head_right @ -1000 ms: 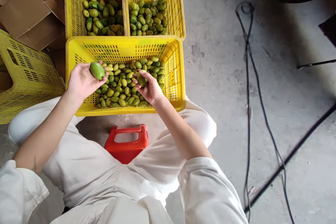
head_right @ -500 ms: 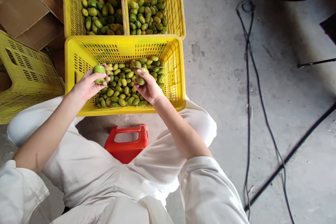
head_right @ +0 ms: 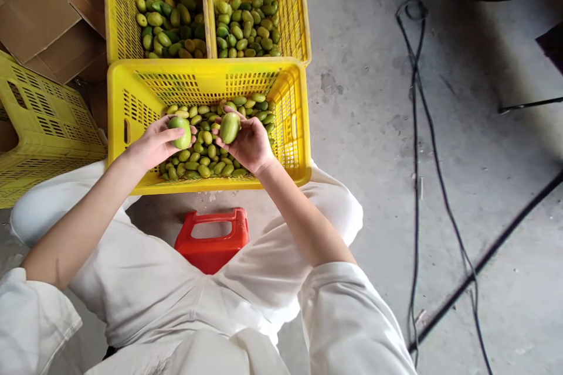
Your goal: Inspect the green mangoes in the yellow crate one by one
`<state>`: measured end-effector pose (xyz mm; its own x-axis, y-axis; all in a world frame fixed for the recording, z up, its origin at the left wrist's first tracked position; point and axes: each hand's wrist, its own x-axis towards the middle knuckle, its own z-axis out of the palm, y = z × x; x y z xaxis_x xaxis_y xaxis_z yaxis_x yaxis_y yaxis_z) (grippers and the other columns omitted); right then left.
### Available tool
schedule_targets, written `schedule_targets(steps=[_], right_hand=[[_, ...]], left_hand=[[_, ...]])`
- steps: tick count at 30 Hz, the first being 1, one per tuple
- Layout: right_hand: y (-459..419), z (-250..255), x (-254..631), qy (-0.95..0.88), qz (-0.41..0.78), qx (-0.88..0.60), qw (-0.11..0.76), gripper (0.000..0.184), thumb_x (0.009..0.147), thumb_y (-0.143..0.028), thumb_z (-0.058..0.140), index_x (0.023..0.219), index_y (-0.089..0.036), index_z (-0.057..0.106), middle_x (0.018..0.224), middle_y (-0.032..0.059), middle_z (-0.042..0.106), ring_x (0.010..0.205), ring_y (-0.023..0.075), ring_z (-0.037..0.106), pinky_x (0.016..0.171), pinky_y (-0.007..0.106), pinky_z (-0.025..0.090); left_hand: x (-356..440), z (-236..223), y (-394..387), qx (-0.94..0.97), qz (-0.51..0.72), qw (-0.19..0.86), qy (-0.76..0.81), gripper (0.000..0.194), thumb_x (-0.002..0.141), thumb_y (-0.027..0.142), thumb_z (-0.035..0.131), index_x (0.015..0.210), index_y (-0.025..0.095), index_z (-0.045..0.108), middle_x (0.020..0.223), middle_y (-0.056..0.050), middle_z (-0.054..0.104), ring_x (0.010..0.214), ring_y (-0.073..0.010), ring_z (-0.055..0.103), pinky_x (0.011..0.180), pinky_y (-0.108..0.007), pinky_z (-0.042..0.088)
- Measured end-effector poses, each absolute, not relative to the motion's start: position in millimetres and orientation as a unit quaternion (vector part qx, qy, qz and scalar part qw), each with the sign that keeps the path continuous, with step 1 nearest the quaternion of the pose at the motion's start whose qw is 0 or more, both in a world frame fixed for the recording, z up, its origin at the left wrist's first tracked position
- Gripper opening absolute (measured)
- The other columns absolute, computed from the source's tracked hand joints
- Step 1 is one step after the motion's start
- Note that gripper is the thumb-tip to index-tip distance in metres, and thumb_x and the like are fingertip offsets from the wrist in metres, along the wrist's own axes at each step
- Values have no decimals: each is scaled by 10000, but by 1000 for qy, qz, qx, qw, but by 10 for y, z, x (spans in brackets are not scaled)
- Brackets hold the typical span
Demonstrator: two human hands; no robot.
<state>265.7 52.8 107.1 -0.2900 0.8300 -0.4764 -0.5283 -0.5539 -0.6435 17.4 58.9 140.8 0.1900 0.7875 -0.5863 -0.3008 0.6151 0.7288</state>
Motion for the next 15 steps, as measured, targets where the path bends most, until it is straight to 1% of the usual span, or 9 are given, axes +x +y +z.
schedule_targets(steps=[2,3,4,6,9,11,12,13,15], right_hand=[[518,1089,2632,-182,786,-398,436,341,972,-458,766,1273,-302,727,1159,49,840,1214,328,815,955,496,744],[510,1094,2619,-183,788,-392,437,358,953,-428,784,1286,-308,725,1156,42,841,1226,327,821,986,511,744],[500,1095,2609,-186,790,-386,439,383,934,-400,811,1296,-314,720,1149,32,840,1227,322,826,1009,519,743],[479,1091,2597,-193,787,-381,445,451,894,-344,882,1309,-330,707,1136,7,827,1210,296,831,1038,511,741],[458,1072,2607,-198,778,-391,451,571,841,-283,980,1329,-353,692,1117,-31,793,1153,239,823,1050,467,734],[458,1051,2626,-200,775,-399,447,599,836,-286,1014,1335,-351,690,1088,-39,772,1087,210,806,990,410,732],[461,1040,2636,-202,775,-402,444,593,838,-296,1025,1327,-343,693,1064,-41,762,1033,196,790,926,370,724],[464,1028,2645,-207,775,-402,441,581,841,-309,1034,1313,-335,696,1035,-45,751,968,180,768,847,326,704],[470,1005,2658,-216,777,-401,434,562,839,-329,1050,1275,-325,697,979,-56,728,846,149,707,705,259,631]], left_hand=[[176,1421,592,235,371,742,507,462,705,95,1001,983,231,658,856,12,762,780,-154,777,701,-238,615],[178,1432,596,233,370,746,502,443,693,91,986,975,225,672,820,26,736,714,-124,726,638,-211,566],[179,1442,600,229,370,748,501,423,687,89,968,984,220,697,803,34,720,678,-107,694,595,-194,525],[179,1458,610,218,372,744,511,408,689,90,947,1017,212,737,816,31,723,664,-96,686,552,-175,481],[177,1463,627,203,367,739,527,387,723,116,987,983,209,715,843,21,730,640,-77,675,507,-151,423],[179,1458,637,195,370,741,525,381,776,182,1022,966,209,693,834,22,717,599,-61,634,482,-149,396],[182,1455,642,191,377,741,522,364,817,232,1022,970,210,693,833,18,716,594,-65,631,481,-154,405],[186,1453,645,186,388,738,520,337,864,286,1005,982,210,698,840,8,723,612,-80,654,494,-165,439],[192,1450,650,176,412,731,514,270,956,373,927,1021,211,720,892,-26,764,732,-145,761,587,-208,565]])
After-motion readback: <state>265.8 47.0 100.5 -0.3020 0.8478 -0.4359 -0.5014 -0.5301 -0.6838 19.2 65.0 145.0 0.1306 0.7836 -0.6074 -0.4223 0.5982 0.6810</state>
